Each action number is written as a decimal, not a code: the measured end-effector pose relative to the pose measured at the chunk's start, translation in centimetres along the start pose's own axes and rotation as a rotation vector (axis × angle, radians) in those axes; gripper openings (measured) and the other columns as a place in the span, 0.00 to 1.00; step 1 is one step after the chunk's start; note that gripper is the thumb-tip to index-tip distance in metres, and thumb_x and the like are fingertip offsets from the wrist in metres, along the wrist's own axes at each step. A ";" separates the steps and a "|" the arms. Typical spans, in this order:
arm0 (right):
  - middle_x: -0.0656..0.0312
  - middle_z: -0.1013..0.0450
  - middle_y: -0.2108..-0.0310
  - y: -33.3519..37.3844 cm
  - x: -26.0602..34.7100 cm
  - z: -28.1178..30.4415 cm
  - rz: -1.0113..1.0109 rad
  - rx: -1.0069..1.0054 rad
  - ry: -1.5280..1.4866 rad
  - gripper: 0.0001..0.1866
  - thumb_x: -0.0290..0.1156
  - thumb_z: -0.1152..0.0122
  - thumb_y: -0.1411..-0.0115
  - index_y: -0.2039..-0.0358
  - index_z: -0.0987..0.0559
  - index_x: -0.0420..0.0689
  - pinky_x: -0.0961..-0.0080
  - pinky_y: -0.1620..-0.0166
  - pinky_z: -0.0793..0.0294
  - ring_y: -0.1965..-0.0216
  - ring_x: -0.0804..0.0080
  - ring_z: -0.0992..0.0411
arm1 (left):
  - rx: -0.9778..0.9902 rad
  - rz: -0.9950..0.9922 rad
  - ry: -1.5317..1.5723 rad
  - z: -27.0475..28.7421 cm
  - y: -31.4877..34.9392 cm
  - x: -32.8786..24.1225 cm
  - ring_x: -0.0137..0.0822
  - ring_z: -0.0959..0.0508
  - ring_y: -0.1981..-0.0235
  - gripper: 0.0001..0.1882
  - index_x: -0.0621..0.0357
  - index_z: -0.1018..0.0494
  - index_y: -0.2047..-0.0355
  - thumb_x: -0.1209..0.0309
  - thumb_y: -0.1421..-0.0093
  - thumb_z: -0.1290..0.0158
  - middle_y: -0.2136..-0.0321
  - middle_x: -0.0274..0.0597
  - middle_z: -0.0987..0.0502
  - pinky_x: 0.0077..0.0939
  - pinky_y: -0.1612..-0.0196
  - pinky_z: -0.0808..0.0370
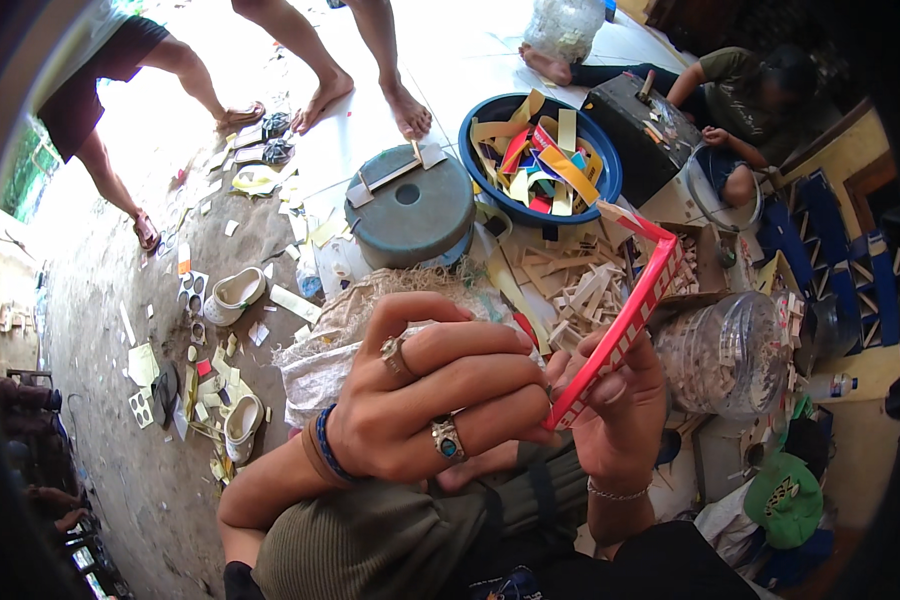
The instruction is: The person cuts a red printed cardstock strip into smaller pieces using pink scissors, then folds and assembles the pieces into a small decorative item. The person handles the cardstock and scissors throughout, working on the floor among scattered materials.
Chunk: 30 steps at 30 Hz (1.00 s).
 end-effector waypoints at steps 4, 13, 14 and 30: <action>0.53 0.21 0.51 0.0 0.0 0.1 0.006 0.009 0.021 0.23 0.25 0.26 0.40 0.47 0.26 0.40 0.71 0.46 0.22 0.51 0.73 0.22 | 0.001 -0.002 0.097 -0.6 0.0 0.5 0.35 0.19 0.56 0.16 0.50 0.20 0.61 0.63 0.50 0.31 0.61 0.32 0.20 0.35 0.53 0.26; 0.56 0.22 0.49 -0.3 -0.5 0.3 -0.060 0.017 -0.009 0.23 0.29 0.28 0.38 0.45 0.25 0.40 0.71 0.45 0.23 0.51 0.75 0.24 | -0.070 0.098 0.229 -0.6 0.4 0.7 0.38 0.19 0.60 0.20 0.50 0.18 0.61 0.63 0.56 0.27 0.64 0.33 0.19 0.34 0.59 0.25; 0.56 0.22 0.49 -0.3 -0.6 0.4 -0.075 0.013 -0.015 0.23 0.30 0.28 0.38 0.44 0.25 0.40 0.71 0.45 0.24 0.50 0.75 0.24 | -0.088 0.123 0.236 -0.7 0.4 0.6 0.38 0.19 0.60 0.20 0.49 0.18 0.61 0.64 0.56 0.26 0.64 0.33 0.19 0.33 0.59 0.25; 0.64 0.26 0.72 -0.5 -1.1 -0.5 -0.045 -0.136 0.132 0.25 0.43 0.30 0.36 0.46 0.23 0.40 0.71 0.63 0.28 0.73 0.77 0.30 | -0.045 0.076 0.196 0.0 1.3 0.5 0.36 0.18 0.57 0.12 0.43 0.15 0.57 0.64 0.43 0.34 0.57 0.31 0.17 0.31 0.54 0.24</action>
Point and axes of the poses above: each hand's wrist, its own y-axis away from the middle knuckle, its own z-axis out of the back of the hand, x = y × z, the point moved 3 cm from there along -y, towards the middle knuckle
